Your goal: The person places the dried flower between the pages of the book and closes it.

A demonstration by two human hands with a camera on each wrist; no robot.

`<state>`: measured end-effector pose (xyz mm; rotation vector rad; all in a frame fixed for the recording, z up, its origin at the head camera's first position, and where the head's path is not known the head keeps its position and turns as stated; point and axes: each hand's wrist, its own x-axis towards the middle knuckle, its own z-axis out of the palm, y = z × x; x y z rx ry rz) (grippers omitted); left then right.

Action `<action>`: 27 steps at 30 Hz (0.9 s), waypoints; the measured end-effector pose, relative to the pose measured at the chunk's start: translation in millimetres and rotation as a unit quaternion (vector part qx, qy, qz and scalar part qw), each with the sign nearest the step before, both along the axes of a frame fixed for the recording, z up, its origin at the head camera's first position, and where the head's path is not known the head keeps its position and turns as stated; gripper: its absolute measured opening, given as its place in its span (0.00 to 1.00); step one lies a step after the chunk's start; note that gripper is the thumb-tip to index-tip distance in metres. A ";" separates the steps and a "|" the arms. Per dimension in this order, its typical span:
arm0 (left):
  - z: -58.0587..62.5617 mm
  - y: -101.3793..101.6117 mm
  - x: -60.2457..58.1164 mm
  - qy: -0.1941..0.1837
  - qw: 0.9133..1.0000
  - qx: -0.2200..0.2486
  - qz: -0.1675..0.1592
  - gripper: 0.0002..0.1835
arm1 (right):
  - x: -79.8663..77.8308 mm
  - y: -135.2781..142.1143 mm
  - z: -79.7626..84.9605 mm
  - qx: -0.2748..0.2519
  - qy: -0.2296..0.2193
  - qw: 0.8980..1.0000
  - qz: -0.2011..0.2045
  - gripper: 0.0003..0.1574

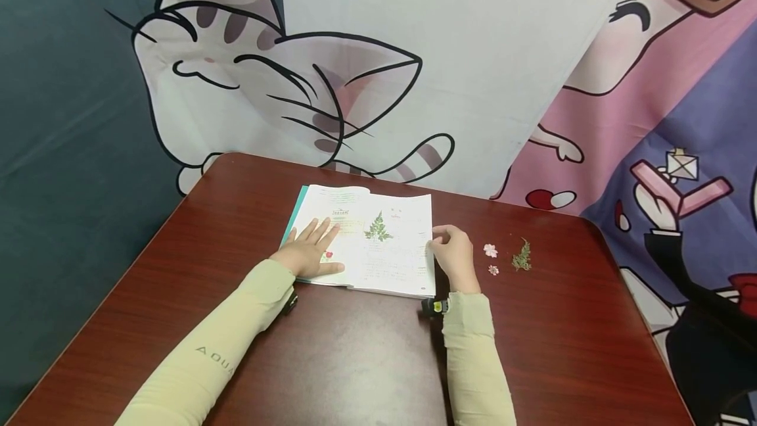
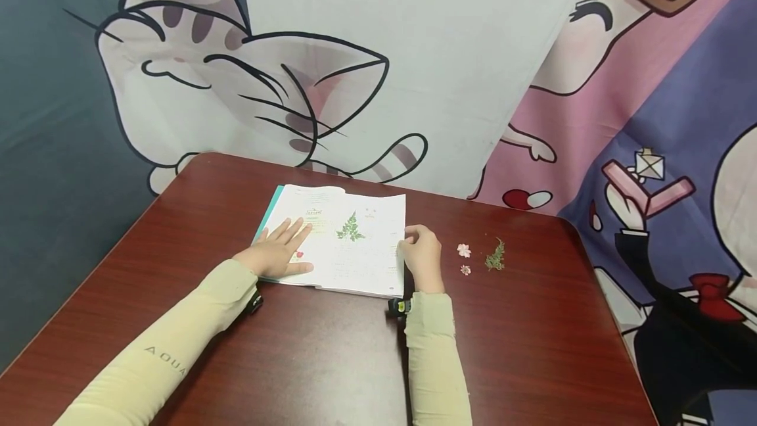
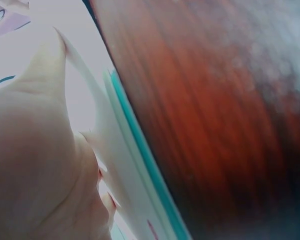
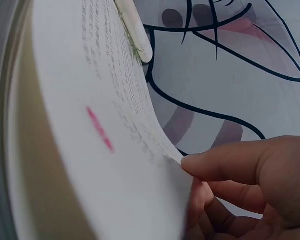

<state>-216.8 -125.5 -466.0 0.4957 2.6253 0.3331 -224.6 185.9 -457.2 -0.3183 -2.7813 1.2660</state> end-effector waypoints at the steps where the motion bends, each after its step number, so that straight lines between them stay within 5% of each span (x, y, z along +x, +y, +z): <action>1: 0.0 -0.2 0.0 0.000 1.000 0.000 0.000 0.52 | 0.1 0.0 0.2 -0.003 0.000 1.000 -0.001 0.18; 9: -14.3 -4.1 -6.3 0.003 1.000 -0.007 0.000 0.54 | 0.1 1.2 1.0 -0.011 -0.010 1.000 0.002 0.20; 18: -6.1 -3.0 -2.9 0.002 1.000 0.006 0.001 0.54 | -0.9 -0.4 2.4 -0.011 0.004 1.000 0.006 0.22; 27: -22.6 -6.4 -11.4 0.004 1.000 0.001 -0.002 0.54 | -0.7 -0.2 6.0 -0.114 -0.016 0.993 0.004 0.17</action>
